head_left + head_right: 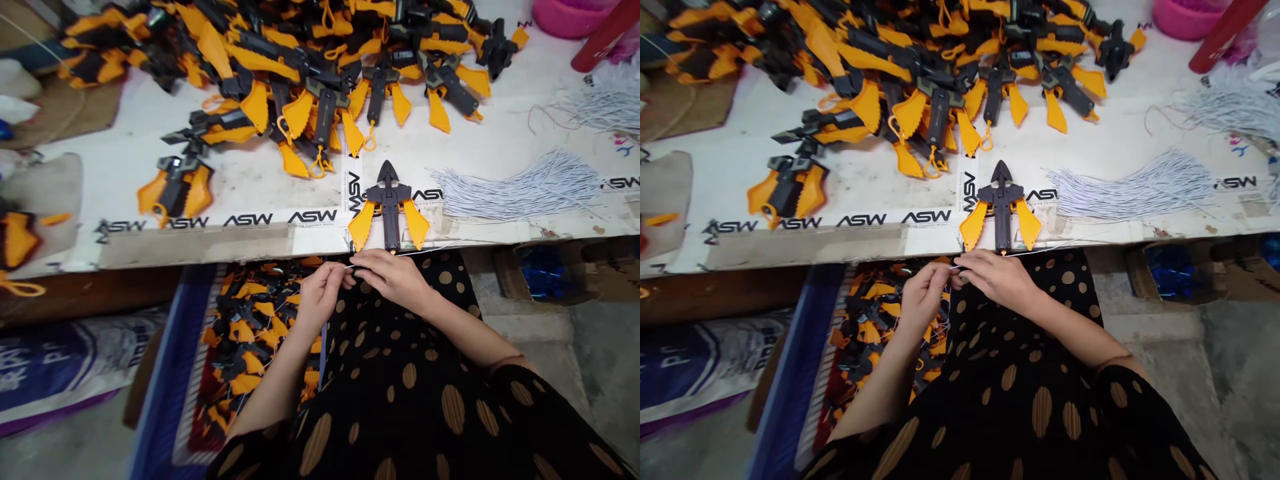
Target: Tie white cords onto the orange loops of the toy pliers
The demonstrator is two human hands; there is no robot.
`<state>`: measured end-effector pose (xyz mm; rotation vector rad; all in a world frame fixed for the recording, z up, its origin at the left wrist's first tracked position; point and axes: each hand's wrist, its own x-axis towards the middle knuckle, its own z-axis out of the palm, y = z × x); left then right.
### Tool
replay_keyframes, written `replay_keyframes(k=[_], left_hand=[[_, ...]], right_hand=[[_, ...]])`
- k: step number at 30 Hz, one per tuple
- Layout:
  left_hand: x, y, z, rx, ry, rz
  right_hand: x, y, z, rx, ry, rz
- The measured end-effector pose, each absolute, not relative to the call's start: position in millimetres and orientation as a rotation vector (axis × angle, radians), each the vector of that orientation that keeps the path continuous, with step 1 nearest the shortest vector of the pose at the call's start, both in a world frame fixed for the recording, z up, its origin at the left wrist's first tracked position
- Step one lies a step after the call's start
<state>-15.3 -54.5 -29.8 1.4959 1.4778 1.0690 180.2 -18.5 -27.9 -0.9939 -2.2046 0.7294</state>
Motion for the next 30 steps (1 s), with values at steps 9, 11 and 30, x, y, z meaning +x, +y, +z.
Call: replay_keyframes(k=[9,11,30], left_hand=[[-10.7,-39.1,-41.8,1.195,1.435,1.188],[-9.8,-32.5,-48.3,1.155,1.462,1.209],[-2.2,-17.7,-57.6,1.11,1.411,1.137]], right_hand=[[183.3,10.3,-10.6,-1.141,-2.272,0.588],[180.8,17.5,-1.9,-1.26,-2.394,0.466],[169.5,24.9,9.1,-1.378,-2.653,0.327]])
